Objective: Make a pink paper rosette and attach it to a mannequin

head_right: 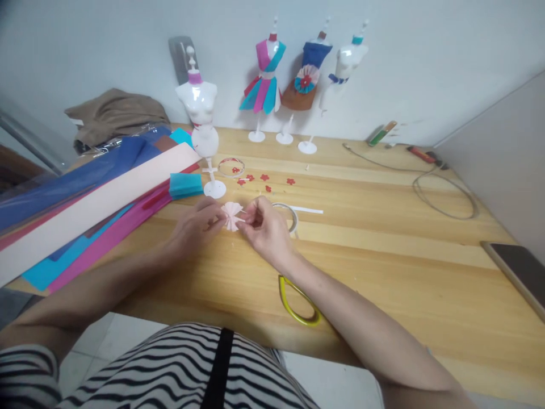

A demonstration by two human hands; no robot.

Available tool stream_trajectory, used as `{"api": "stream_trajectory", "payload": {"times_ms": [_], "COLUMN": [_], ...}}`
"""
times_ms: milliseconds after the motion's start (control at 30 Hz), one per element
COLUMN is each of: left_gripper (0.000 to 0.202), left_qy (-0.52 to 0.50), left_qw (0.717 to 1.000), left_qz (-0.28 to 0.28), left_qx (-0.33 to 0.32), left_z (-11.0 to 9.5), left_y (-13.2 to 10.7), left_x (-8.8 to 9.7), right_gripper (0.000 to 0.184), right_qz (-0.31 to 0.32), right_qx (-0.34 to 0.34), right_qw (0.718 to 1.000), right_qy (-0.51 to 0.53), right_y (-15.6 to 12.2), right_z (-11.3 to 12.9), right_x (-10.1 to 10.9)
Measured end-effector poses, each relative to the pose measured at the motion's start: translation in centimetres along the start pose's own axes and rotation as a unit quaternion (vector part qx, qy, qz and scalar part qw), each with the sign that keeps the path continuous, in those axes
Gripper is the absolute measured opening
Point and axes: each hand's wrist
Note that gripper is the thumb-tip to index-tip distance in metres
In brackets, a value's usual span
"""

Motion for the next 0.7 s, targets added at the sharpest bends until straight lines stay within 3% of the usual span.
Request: {"api": "stream_trajectory", "payload": {"times_ms": [133,233,333,433,500,700], "left_gripper": [0.011,0.014,0.029,0.038,0.036,0.025], "left_qy": [-0.146,-0.309,-0.494,-0.59,-0.606,-0.615], "left_qw": [0.987,0.935,0.838,0.764,0.752,0.757], "left_qz": [-0.067,-0.112,-0.037,0.075,0.093,0.081], "left_qx": [0.024,0.129,0.229,0.25,0.242,0.202], "left_z": [-1.2,-2.0,-2.1,-1.9,-1.9,-1.8], "left_y": [0.1,0.5,0.8,0.6,0.4,0.4], "left_x": [1.1,2.0,1.8,0.8,0.2,0.7], "right_gripper": [0.024,0.022,0.02,0.018,0.017,0.014], "right_qz": [-0.022,-0.034,-0.04,-0.048,-0.041,0.004], "right_qx": [0.015,0.029,0.055,0.092,0.111,0.186], "right_qw": [0.999,0.999,0.998,0.994,0.991,0.974], "right_qy": [0.023,0.013,-0.013,-0.046,-0.066,-0.129], "right_y": [-0.1,-0.2,-0.5,-0.9,-1.1,-1.7], "right_z": [0.5,1.1,1.5,1.8,1.9,2.9], "right_x": [0.3,0.7,0.8,0.6,0.5,1.2]}}
Point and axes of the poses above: each hand's wrist, its own y-axis towards the middle knuckle, its own x-axis out of the back of the hand, z = x × y, and after that the axes turned 4 degrees about z, right-handed
